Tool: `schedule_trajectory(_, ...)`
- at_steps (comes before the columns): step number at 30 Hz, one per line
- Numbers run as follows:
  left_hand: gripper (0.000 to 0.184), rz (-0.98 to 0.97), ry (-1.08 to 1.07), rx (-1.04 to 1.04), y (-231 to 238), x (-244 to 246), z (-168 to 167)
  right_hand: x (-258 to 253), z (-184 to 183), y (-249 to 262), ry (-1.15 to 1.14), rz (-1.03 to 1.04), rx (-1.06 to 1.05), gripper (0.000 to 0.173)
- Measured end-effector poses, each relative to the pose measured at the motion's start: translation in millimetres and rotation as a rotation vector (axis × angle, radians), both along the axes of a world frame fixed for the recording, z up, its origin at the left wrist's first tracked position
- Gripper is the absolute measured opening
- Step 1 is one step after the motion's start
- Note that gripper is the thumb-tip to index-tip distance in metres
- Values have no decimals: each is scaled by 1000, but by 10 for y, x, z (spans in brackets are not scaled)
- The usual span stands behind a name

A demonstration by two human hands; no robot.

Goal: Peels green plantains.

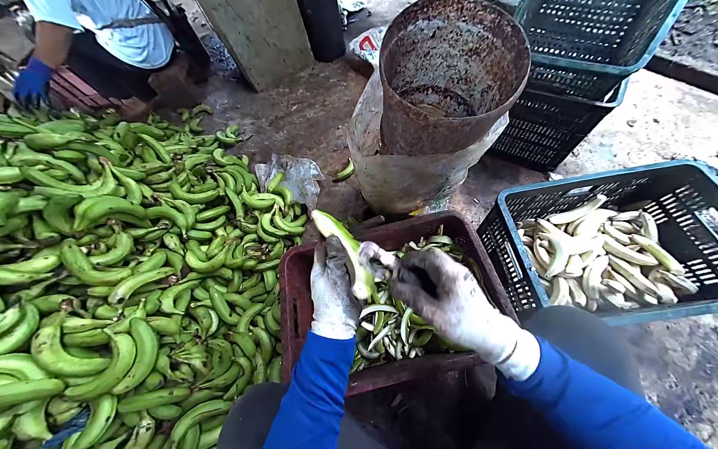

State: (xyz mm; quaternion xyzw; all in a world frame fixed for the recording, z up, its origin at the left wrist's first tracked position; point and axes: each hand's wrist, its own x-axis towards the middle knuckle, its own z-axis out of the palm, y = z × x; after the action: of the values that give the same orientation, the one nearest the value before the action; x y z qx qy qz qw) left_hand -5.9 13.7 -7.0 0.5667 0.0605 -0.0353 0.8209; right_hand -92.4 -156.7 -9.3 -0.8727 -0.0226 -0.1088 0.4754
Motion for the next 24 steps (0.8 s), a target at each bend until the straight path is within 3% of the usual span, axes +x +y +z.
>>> schedule_trajectory(3, 36, 3, 11, -116, 49, 7, 20, -43, -122, 85, -35, 122, -105, 42)
schedule_trajectory(8, 34, -581, 105, -67, 149, -125, 64, 438, -82, -291, -85, -58, -83, 35)
schedule_trajectory(11, 48, -772, 107, -57, 140, -112, -7, 615, -10, -505, -65, -207, -52, 36)
schedule_trajectory(12, 56, -765, 111, -73, 112, -114, -5, 596, 28, -533, -43, -233, -35, 38)
schedule_trajectory(14, 52, -646, 102, -120, 68, -120, 13, 484, 92, -504, -34, -240, -22, 39)
schedule_trajectory(19, 29, -35, 185, -345, 4, -2, 20, 138, -57, -175, -29, -115, -56, 45)
schedule_trajectory(24, 37, 74, 163, -275, 87, 49, -21, 111, -174, -10, -77, 27, -219, 44)
